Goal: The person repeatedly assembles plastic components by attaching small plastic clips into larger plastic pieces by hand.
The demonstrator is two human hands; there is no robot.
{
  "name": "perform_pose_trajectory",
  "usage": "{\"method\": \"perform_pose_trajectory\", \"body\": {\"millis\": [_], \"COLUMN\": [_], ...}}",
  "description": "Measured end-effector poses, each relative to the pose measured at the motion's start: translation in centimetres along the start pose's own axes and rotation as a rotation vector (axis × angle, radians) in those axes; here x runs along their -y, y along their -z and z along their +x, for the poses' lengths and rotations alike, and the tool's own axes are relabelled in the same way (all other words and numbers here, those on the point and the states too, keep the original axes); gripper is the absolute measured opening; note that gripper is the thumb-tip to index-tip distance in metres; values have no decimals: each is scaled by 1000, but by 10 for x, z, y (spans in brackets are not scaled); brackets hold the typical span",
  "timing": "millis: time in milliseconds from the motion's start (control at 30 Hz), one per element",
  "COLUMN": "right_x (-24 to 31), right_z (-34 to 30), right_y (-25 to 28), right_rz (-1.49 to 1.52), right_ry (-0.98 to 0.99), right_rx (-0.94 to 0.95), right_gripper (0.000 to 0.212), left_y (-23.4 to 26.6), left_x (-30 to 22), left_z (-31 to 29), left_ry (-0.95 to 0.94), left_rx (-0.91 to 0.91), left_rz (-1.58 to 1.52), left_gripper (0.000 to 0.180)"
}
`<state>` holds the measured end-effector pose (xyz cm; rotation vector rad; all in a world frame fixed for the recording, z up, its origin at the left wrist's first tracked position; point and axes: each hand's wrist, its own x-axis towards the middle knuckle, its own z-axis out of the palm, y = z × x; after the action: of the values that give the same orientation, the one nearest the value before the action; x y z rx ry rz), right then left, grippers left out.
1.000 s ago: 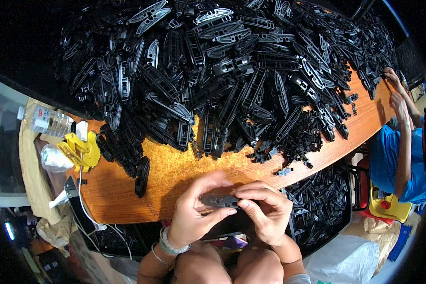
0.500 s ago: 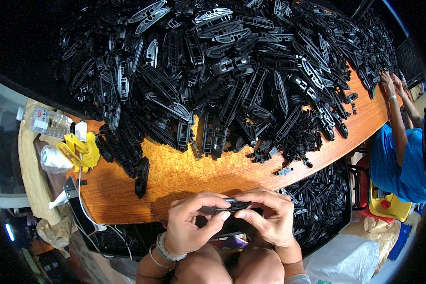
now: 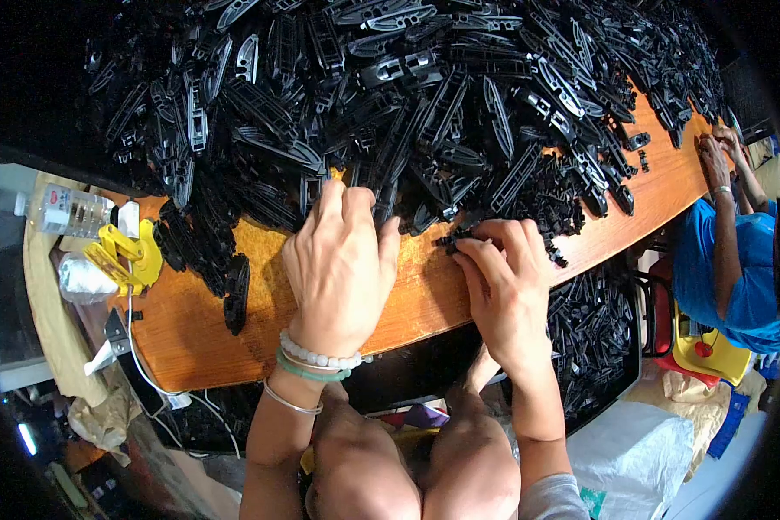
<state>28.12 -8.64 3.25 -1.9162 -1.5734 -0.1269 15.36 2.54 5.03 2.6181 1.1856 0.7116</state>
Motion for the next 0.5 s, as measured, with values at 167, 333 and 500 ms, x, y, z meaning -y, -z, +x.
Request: {"method": "perform_pose_trajectory", "body": {"millis": [167,333,500], "right_x": [-4,9,23], "right_z": [-3,-21,-37], "right_y": [-3,-3,1], "right_rz": [-41,448,1270], "right_ry": [68,-28,-493], "right_rx": [21,-182,-119], "right_gripper": [25,25,28], "left_y": [3,16,20], "left_x": [7,7,9], "left_z": [-24,-68,-79], "left_ry": [-3,133,223], "left_rx": [-4,28,158], "left_rz": [-134,-584,-870], "left_gripper": [23,28,25]}}
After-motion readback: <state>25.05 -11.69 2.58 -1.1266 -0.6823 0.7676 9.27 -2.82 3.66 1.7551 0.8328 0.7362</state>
